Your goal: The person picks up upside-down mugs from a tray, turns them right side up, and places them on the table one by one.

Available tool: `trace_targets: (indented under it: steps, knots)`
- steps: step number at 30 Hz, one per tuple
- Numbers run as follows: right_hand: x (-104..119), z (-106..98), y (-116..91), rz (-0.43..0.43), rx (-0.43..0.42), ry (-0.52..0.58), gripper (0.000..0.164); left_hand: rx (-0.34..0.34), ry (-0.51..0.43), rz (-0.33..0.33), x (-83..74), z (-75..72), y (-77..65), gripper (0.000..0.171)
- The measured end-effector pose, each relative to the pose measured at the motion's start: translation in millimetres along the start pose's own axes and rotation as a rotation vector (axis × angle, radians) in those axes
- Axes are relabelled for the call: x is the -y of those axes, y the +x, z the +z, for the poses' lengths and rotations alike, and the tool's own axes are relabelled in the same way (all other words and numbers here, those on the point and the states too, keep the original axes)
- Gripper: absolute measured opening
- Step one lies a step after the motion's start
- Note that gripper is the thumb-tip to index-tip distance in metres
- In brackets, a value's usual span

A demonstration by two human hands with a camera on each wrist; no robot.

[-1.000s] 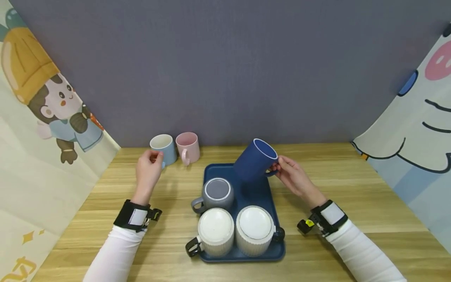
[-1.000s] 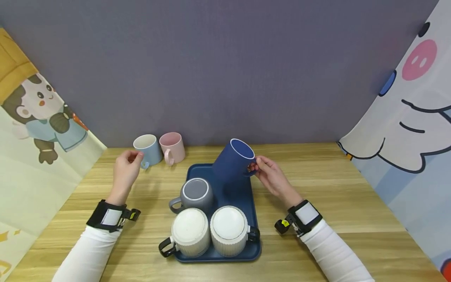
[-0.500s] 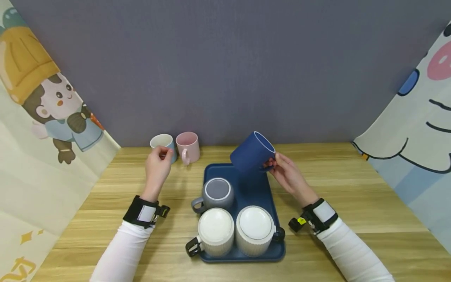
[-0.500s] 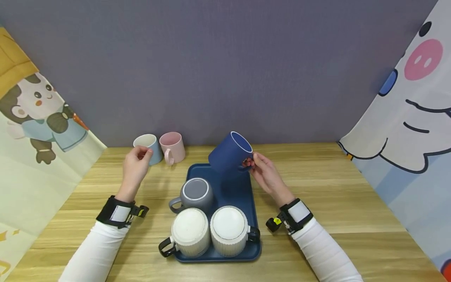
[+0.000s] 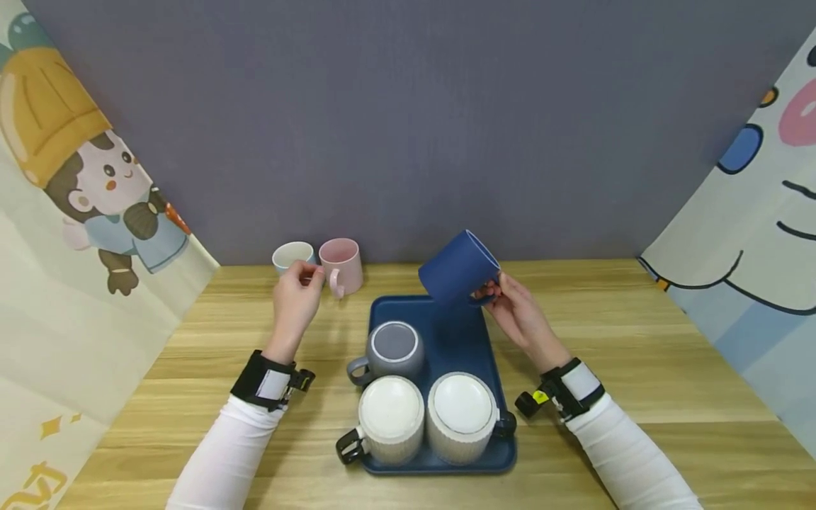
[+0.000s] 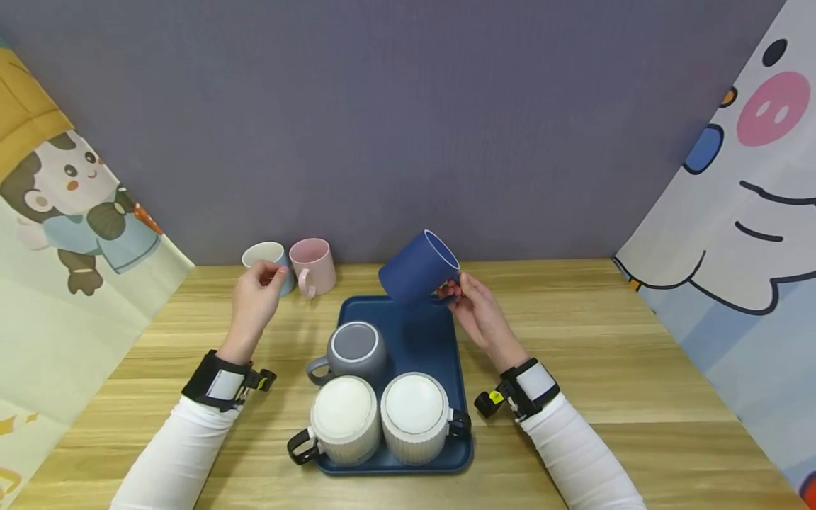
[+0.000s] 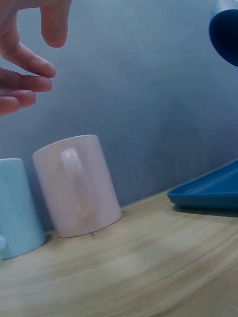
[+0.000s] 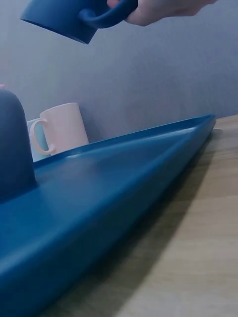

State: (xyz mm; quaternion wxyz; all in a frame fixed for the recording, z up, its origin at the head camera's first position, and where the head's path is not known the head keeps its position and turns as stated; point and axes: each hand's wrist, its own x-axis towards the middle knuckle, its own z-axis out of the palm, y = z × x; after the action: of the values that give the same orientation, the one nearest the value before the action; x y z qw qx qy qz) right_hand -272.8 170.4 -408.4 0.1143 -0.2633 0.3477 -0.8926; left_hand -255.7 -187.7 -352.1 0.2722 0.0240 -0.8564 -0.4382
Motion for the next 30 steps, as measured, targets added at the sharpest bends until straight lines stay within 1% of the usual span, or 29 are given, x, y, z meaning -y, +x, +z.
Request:
trace_targets:
  steps: [7,12,15,18,22,26,30]
  knots:
    - [-0.4,5.6,4.4,-0.002,-0.011,0.06,0.036,0.019,-0.028,0.018,-9.4,3.1,-1.4,0.018]
    - [-2.4,12.2,7.2,0.003,-0.01,0.051,0.035,0.023,-0.013,0.039,-13.6,5.3,-2.5,0.017]
    - [-3.8,15.7,9.3,0.002,-0.008,0.046,0.034,0.039,-0.017,0.042,-16.4,6.9,-3.5,0.017]
    - [-5.0,18.7,11.4,0.0,0.005,0.079,0.034,0.062,-0.02,0.056,-19.8,9.2,-4.6,0.017]
    - [-5.9,22.9,13.5,-0.001,0.005,0.127,0.034,0.09,-0.002,0.092,-25.1,12.5,-6.1,0.018]
    - [-6.3,27.0,15.5,0.01,-0.005,0.162,0.035,0.1,0.003,0.134,-31.7,15.0,-8.1,0.016]
    - [-5.6,30.0,16.5,0.026,0.017,0.204,0.039,0.114,0.013,0.158,-38.2,17.2,-8.9,0.016]
